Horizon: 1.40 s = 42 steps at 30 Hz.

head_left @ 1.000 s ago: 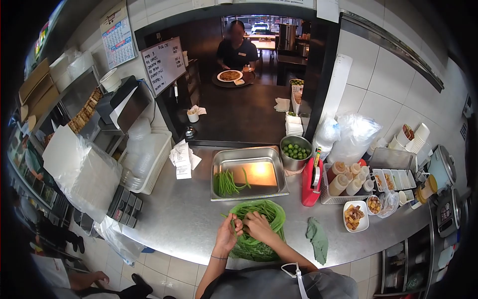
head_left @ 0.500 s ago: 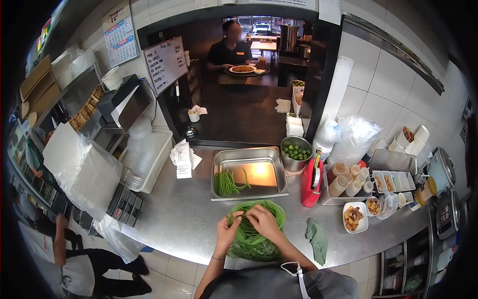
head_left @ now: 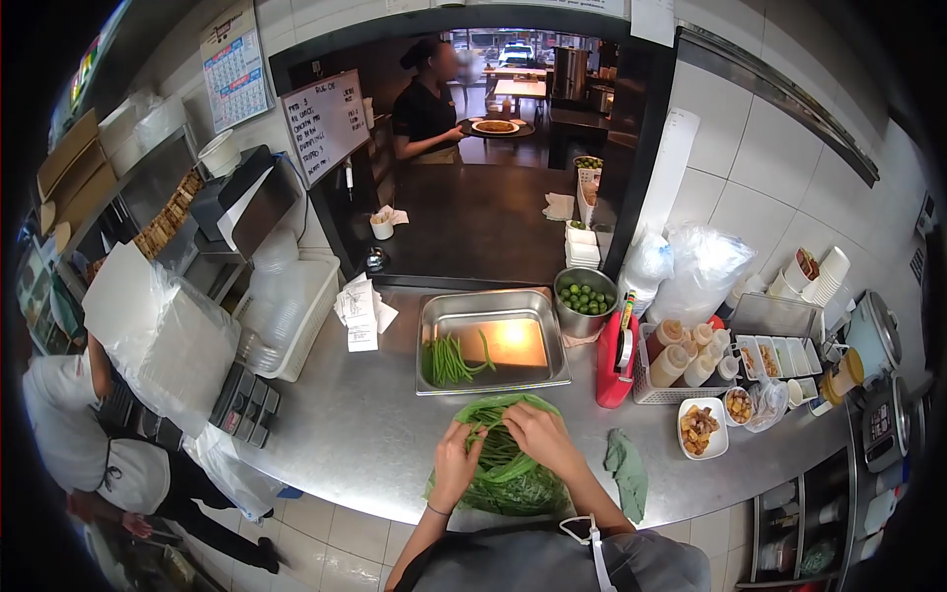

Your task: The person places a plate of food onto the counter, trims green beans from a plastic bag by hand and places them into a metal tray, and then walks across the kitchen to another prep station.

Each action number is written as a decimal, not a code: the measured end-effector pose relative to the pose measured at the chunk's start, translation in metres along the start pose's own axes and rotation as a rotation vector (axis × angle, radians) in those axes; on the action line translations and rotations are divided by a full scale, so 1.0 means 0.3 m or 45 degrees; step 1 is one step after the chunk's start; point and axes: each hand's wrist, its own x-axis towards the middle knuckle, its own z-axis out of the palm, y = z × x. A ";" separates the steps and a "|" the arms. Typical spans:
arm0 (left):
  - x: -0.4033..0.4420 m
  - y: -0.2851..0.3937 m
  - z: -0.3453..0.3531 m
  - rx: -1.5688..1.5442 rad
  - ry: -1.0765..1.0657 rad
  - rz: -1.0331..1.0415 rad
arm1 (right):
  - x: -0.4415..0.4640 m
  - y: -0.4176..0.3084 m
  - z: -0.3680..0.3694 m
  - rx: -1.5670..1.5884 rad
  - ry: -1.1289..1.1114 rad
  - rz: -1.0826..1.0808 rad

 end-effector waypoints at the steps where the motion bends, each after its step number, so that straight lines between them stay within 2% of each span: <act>1: -0.005 -0.010 0.005 0.036 0.008 0.040 | -0.003 0.009 0.000 0.000 0.001 0.001; 4: -0.006 -0.018 0.015 -0.016 -0.013 0.066 | 0.001 0.033 0.015 0.030 0.000 -0.007; 6: -0.003 -0.011 0.014 -0.020 -0.028 0.030 | 0.003 0.030 0.032 0.364 0.090 0.023; 7: -0.004 -0.003 0.014 -0.028 -0.046 -0.007 | -0.002 0.036 0.052 0.364 0.091 0.027; 8: -0.006 0.011 0.013 -0.028 -0.051 -0.008 | -0.008 0.049 0.083 0.612 0.068 0.200; 9: -0.008 0.031 0.010 -0.057 -0.131 -0.159 | -0.013 0.062 0.115 0.860 0.043 0.371; 10: -0.009 0.042 0.008 -0.083 -0.209 -0.310 | -0.018 0.074 0.147 0.863 0.044 0.371; 12: -0.020 0.017 0.024 -0.110 -0.144 -0.286 | -0.022 0.090 0.189 1.313 0.027 0.474; 13: -0.022 0.001 0.035 -0.140 -0.079 -0.262 | -0.025 0.098 0.191 1.312 0.031 0.474; 14: -0.017 -0.015 0.041 -0.140 -0.082 -0.259 | -0.029 0.108 0.188 1.130 0.004 0.463; 15: -0.012 -0.033 0.040 -0.261 0.034 -0.258 | -0.033 0.113 0.184 0.949 -0.023 0.452; 16: -0.006 -0.050 0.034 -0.381 0.151 -0.258 | -0.041 0.119 0.181 0.950 -0.021 0.453; 18: 0.006 -0.072 0.010 -0.362 0.195 -0.225 | -0.052 0.126 0.173 0.450 -0.106 0.298; 19: 0.010 -0.073 -0.003 -0.341 0.210 -0.272 | -0.051 0.123 0.174 0.450 -0.108 0.296; 21: 0.014 -0.069 -0.012 -0.322 0.230 -0.318 | -0.047 0.112 0.170 0.146 0.127 -0.179; 22: 0.015 -0.066 -0.014 -0.374 0.245 -0.316 | -0.045 0.104 0.166 0.146 0.125 -0.182; 24: 0.012 -0.059 -0.017 -0.424 0.255 -0.317 | -0.050 0.086 0.161 0.804 -0.276 0.383; 27: 0.013 -0.048 -0.019 -0.524 0.300 -0.266 | -0.058 0.127 0.191 1.019 -0.300 0.513; 30: 0.012 -0.030 -0.027 -0.602 0.319 -0.276 | -0.065 0.153 0.206 1.255 -0.214 0.515; 35: 0.019 -0.013 -0.044 -0.732 0.309 -0.417 | -0.061 0.166 0.176 1.306 -0.140 0.565; 40: 0.018 -0.008 -0.043 -0.836 0.308 -0.429 | -0.048 0.151 0.162 1.378 -0.043 0.528; 42: 0.018 -0.009 -0.047 -0.877 0.324 -0.427 | -0.043 0.142 0.150 0.738 -0.160 0.375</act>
